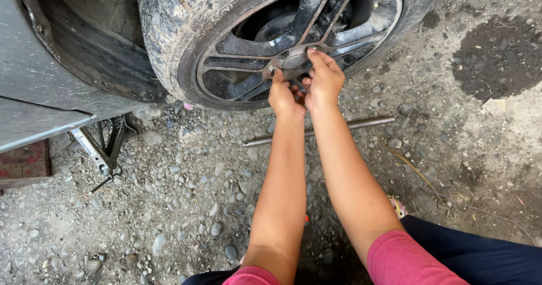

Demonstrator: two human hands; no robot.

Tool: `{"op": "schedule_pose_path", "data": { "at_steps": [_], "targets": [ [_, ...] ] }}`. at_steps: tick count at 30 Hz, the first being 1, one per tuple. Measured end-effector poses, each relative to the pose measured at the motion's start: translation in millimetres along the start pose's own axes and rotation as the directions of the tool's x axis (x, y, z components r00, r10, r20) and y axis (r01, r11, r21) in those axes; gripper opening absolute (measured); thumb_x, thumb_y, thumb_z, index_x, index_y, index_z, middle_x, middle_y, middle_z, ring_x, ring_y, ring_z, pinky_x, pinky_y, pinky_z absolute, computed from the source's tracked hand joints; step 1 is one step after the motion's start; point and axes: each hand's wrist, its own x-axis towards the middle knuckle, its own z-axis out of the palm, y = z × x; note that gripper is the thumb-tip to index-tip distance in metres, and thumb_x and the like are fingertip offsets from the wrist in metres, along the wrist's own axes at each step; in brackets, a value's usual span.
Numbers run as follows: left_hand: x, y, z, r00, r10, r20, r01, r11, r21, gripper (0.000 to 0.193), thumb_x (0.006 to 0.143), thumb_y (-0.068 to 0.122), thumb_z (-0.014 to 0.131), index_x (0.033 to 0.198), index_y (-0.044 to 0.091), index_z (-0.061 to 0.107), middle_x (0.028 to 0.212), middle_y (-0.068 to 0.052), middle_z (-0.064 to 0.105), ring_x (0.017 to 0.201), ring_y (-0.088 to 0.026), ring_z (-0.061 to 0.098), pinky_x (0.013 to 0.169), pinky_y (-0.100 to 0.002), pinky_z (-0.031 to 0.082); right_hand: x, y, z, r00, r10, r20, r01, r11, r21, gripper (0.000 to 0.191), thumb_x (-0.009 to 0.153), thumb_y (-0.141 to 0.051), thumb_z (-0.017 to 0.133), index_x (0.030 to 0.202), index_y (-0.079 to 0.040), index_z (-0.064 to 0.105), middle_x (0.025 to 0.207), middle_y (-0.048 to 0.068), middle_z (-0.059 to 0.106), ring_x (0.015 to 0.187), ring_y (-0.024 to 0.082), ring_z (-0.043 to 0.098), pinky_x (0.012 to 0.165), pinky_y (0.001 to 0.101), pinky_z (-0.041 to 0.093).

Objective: The person kneels beside a car wheel raised on jack stands and uses a long lug wrench to loosen the lug nuts on the wheel hub, repositioning the wrench on different nuts. They then move to the scissor jack under the vehicle and crank its handle to adjust the jack.

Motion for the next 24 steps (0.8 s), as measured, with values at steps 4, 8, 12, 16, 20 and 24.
{"op": "schedule_pose_path", "data": {
  "at_steps": [4,8,12,16,20,24],
  "targets": [
    [-0.3,-0.2,2.3,0.999,0.039,0.012,-0.039,0.999,-0.008,0.035,0.097,0.042,0.065,0.093,0.008,0.057,0.085,-0.001,0.050,0.065,-0.014,0.048,0.050,-0.031,0.036,-2.7,1.4,-0.2,1.000,-0.025,-0.004,0.025,0.999,-0.029,0.015,0.086,-0.017,0.077,0.091,-0.009,0.065,0.070,-0.005,0.051,0.055,0.007,0.044,0.042,0.0243,0.035],
    [-1.9,3.5,1.3,0.999,-0.003,0.049,0.004,1.000,-0.030,0.036,0.098,0.047,0.053,0.096,0.012,0.063,0.083,0.002,0.048,0.063,-0.013,0.047,0.049,-0.030,0.036,-2.6,-2.8,0.4,0.994,0.106,0.003,-0.106,0.994,0.029,0.025,0.091,-0.029,0.073,0.088,-0.005,0.068,0.069,-0.003,0.051,0.053,0.007,0.043,0.041,0.0236,0.033],
    [-5.0,6.5,1.2,0.998,-0.053,0.027,0.054,0.998,-0.026,0.036,0.100,0.049,0.052,0.098,0.014,0.060,0.083,0.002,0.046,0.063,-0.014,0.046,0.050,-0.030,0.035,-3.0,-3.5,4.7,1.000,-0.004,0.000,0.004,0.996,-0.093,0.025,0.089,-0.028,0.078,0.090,-0.006,0.067,0.071,-0.004,0.052,0.055,0.006,0.044,0.043,0.0240,0.036],
    [-3.9,2.4,2.2,0.999,-0.004,0.035,0.004,1.000,0.008,0.035,0.102,0.044,0.063,0.100,0.009,0.059,0.084,-0.002,0.049,0.066,-0.014,0.046,0.054,-0.030,0.036,-5.4,-0.4,8.0,0.987,-0.147,-0.063,0.138,0.982,-0.127,0.026,0.082,-0.019,0.084,0.094,-0.014,0.061,0.072,-0.006,0.054,0.057,0.006,0.048,0.043,0.0247,0.038],
    [-2.0,-0.4,0.5,0.997,0.078,0.028,-0.078,0.997,0.006,0.035,0.094,0.043,0.060,0.100,0.009,0.062,0.085,0.000,0.054,0.066,-0.014,0.047,0.053,-0.032,0.034,-5.6,-0.1,7.2,0.997,-0.036,-0.061,0.032,0.997,-0.069,0.018,0.088,-0.027,0.076,0.089,-0.011,0.067,0.069,-0.006,0.052,0.054,0.005,0.045,0.041,0.0236,0.037],
    [-2.6,3.0,-0.8,0.999,-0.030,0.028,0.031,0.998,-0.054,0.035,0.094,0.046,0.054,0.100,0.012,0.062,0.084,0.001,0.049,0.065,-0.014,0.046,0.053,-0.032,0.034,-4.2,-3.0,6.4,0.998,-0.034,-0.053,0.027,0.991,-0.128,0.024,0.091,-0.031,0.076,0.086,-0.009,0.067,0.067,-0.006,0.050,0.051,0.005,0.043,0.040,0.0236,0.035]
  ]
}}
